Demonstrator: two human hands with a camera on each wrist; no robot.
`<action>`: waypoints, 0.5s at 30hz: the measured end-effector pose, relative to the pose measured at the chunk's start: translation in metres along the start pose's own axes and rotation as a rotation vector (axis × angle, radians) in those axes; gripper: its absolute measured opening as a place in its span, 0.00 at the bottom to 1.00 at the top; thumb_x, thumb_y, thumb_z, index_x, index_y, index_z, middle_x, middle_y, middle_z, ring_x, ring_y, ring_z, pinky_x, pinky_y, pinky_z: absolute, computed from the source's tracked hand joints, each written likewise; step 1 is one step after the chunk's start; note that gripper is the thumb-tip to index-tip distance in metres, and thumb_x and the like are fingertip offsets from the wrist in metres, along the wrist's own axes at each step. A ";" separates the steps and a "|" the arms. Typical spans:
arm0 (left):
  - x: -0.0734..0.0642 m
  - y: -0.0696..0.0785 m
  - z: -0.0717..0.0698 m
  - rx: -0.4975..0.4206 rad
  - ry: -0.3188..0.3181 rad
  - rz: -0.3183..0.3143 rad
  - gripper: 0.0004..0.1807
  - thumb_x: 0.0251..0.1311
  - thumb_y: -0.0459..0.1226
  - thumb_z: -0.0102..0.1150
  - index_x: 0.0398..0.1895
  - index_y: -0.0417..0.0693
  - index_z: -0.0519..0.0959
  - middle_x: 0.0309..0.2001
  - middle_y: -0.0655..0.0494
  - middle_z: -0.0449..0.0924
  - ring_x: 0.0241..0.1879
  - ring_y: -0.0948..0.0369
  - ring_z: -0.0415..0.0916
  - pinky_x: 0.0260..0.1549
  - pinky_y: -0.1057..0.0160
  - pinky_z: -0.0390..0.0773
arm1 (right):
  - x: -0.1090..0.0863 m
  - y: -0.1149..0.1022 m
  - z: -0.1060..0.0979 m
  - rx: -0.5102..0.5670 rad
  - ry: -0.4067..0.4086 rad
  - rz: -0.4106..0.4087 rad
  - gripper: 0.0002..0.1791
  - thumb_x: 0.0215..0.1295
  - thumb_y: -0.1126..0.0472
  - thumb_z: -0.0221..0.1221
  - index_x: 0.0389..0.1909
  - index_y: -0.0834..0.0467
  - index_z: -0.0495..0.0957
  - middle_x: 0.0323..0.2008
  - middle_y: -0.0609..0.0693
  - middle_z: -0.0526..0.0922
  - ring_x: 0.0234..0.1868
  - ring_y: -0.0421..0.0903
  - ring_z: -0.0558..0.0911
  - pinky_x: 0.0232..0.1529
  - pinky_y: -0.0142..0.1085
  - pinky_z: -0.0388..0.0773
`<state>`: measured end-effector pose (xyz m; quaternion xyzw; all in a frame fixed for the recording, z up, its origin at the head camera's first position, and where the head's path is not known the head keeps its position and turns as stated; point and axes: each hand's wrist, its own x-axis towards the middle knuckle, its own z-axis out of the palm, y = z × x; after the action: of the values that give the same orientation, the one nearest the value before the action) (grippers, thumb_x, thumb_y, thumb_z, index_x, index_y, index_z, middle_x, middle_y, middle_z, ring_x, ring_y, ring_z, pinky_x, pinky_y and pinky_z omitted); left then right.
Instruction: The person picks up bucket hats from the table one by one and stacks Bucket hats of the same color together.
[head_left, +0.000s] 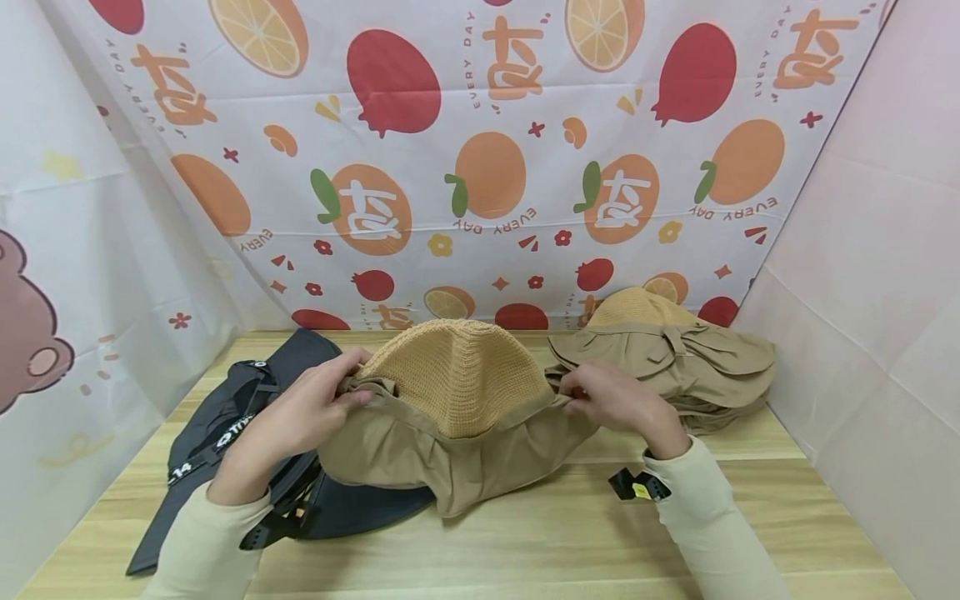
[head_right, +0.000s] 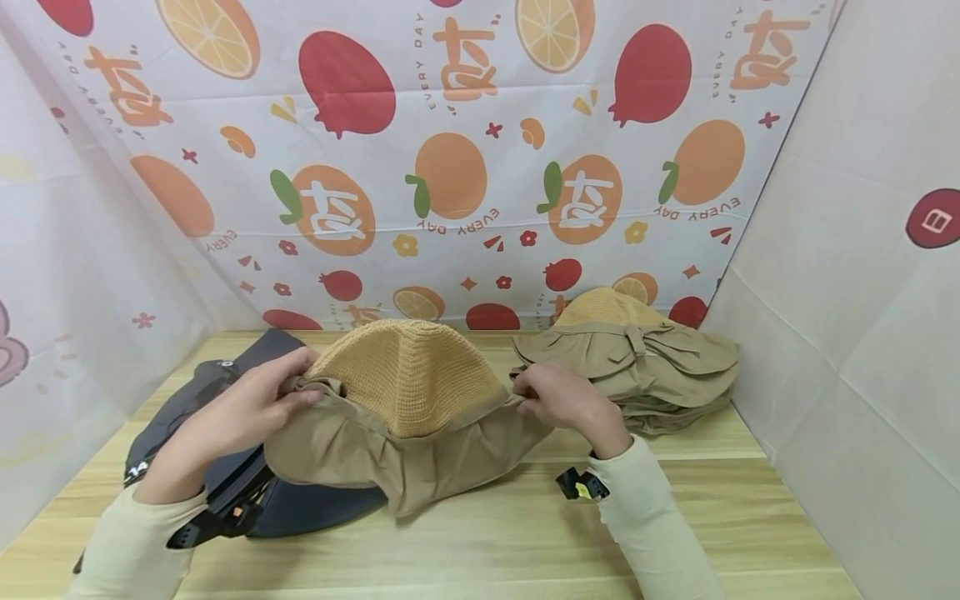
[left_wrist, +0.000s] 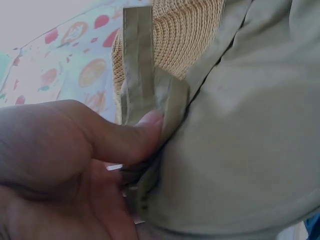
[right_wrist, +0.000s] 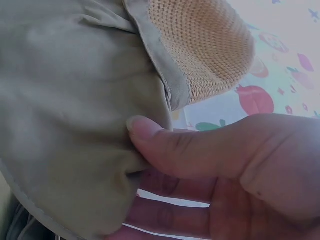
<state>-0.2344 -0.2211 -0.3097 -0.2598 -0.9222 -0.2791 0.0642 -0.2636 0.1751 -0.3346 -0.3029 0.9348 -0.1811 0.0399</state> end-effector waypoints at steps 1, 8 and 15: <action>0.000 -0.001 0.000 0.010 -0.013 0.001 0.11 0.67 0.30 0.63 0.48 0.47 0.75 0.34 0.56 0.76 0.30 0.65 0.67 0.29 0.67 0.67 | 0.000 0.001 0.000 -0.001 0.002 0.011 0.09 0.67 0.66 0.66 0.26 0.55 0.81 0.23 0.42 0.75 0.27 0.38 0.69 0.31 0.31 0.68; 0.000 -0.006 0.004 0.094 -0.073 0.024 0.10 0.68 0.36 0.64 0.46 0.50 0.73 0.27 0.62 0.70 0.27 0.68 0.64 0.29 0.67 0.65 | -0.002 0.003 -0.001 -0.042 0.048 0.049 0.05 0.67 0.66 0.66 0.30 0.56 0.84 0.25 0.45 0.80 0.28 0.38 0.71 0.32 0.32 0.70; 0.000 -0.007 0.005 0.121 -0.103 0.000 0.12 0.69 0.40 0.63 0.50 0.52 0.73 0.22 0.63 0.65 0.22 0.69 0.61 0.25 0.67 0.63 | -0.002 0.004 -0.003 -0.037 0.059 0.048 0.08 0.68 0.65 0.66 0.27 0.55 0.82 0.21 0.44 0.73 0.25 0.38 0.67 0.29 0.31 0.65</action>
<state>-0.2376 -0.2233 -0.3166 -0.2693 -0.9395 -0.2093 0.0324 -0.2643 0.1802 -0.3328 -0.2754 0.9458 -0.1717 0.0111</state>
